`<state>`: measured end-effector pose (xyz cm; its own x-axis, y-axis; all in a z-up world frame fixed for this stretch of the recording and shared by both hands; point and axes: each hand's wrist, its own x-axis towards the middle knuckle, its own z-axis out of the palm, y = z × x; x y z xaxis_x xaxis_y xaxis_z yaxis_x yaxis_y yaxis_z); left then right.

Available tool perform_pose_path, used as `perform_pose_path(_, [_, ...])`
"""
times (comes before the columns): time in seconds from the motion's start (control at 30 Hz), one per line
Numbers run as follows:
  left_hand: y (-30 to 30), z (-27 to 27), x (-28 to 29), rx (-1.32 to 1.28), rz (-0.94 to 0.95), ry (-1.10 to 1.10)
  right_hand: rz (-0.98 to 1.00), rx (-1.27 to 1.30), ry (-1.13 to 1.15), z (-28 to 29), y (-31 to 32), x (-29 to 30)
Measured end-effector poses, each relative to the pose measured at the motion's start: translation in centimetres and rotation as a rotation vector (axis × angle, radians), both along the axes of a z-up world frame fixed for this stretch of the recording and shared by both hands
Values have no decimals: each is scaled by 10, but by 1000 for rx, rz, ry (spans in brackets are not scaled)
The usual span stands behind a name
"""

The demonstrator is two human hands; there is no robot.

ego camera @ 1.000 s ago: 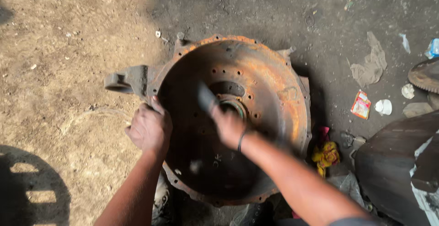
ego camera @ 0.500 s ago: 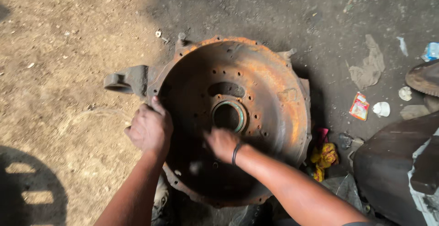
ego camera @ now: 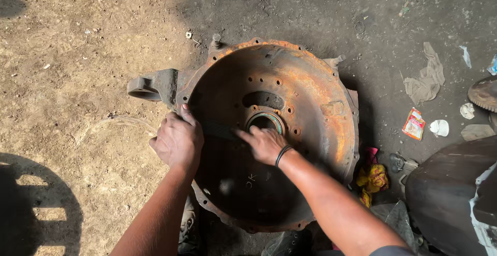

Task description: The person cleans a rusty brake drum using a wire brush and a cloth. They scrub the inner surface and rim of the drum with the brush, then wipe it down with the cloth to remove debris.

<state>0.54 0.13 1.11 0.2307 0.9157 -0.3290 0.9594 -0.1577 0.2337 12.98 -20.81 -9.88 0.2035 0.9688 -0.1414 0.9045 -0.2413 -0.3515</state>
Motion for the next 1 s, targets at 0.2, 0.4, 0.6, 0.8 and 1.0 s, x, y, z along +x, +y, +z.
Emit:
perform_pose_path(0.2, [3, 0, 2, 3, -3, -7, -162, -27, 86, 28, 2, 27])
perform_pose_path(0.4, [0, -2, 3, 24, 5, -4, -307, -124, 3, 22, 26, 26])
perform_pose_path(0.6, [-5, -6, -7, 49, -9, -14, -924, -191, -65, 9, -11, 60])
perform_pose_path(0.8, [-2, -12, -2, 83, -16, -47, -1211, 44, 204, -13, 14, 28])
perform_pose_path(1.0, [-2, -9, -1, 76, -21, -26, -583, -185, -3, 9, 67, -11])
